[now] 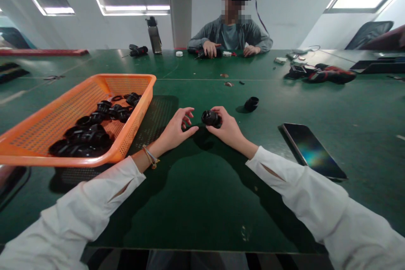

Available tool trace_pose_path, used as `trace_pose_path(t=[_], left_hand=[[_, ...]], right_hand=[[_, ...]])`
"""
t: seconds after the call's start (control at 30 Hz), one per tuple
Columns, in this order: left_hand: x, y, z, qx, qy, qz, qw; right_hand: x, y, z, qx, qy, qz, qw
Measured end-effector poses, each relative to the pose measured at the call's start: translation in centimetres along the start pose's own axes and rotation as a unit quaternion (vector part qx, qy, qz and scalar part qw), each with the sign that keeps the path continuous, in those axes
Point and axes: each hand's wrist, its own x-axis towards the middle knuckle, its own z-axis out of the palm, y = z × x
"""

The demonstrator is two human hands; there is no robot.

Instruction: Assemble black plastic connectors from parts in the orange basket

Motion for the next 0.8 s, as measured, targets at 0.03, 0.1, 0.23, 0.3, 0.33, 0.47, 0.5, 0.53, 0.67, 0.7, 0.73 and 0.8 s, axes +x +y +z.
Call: trace_pose_path(t=[0.03,0.1,0.23,0.3,0.33,0.47,0.5,0.53,0.67,0.7,0.73,0.8], left_hand=[[-0.1,0.0,0.0,0.019,0.006,0.008,1.000],[-0.2,0.3,0.1,0.085,0.006,0.040,0.996],[-0.5,2.8,0.8,0.294,-0.059,0.114,0.947],[-0.6,4.9,1.2,0.374,-0.085,0.110,0.917],[-0.6,6.1,1.3,0.403,-0.084,0.095,0.907],[-0.7,9.7,-0.2,0.451,-0.007,0.010,0.892],[-0.7,10.1,-1.0,0.462,0.015,-0.008,0.886],[-0.7,10.3,-2.0,0.476,0.031,-0.032,0.878],[-0.4,9.4,-5.8,0.534,0.026,-0.201,0.821],[-0.3,8.8,-6.5,0.542,-0.004,-0.235,0.807],[-0.2,8.2,-7.1,0.546,-0.028,-0.251,0.799],[-0.2,6.9,-7.9,0.554,-0.071,-0.217,0.801]], right_hand=[[0.2,0.4,-0.2,-0.004,0.020,0.016,1.000],[0.8,1.4,-0.8,-0.013,0.055,0.035,0.998],[2.0,3.5,-2.3,-0.073,0.150,0.033,0.985],[2.5,4.4,-3.1,-0.114,0.190,0.050,0.974],[2.7,4.8,-3.4,-0.131,0.203,0.059,0.969],[2.9,5.6,-4.4,-0.167,0.224,0.086,0.956],[2.8,5.7,-4.6,-0.180,0.227,0.089,0.953],[2.8,5.7,-4.7,-0.198,0.229,0.089,0.949],[2.7,5.6,-5.2,-0.267,0.222,0.063,0.936],[2.7,5.6,-5.3,-0.282,0.222,0.060,0.931],[2.7,5.7,-5.4,-0.296,0.223,0.056,0.927],[2.7,5.7,-5.6,-0.320,0.221,0.053,0.920]])
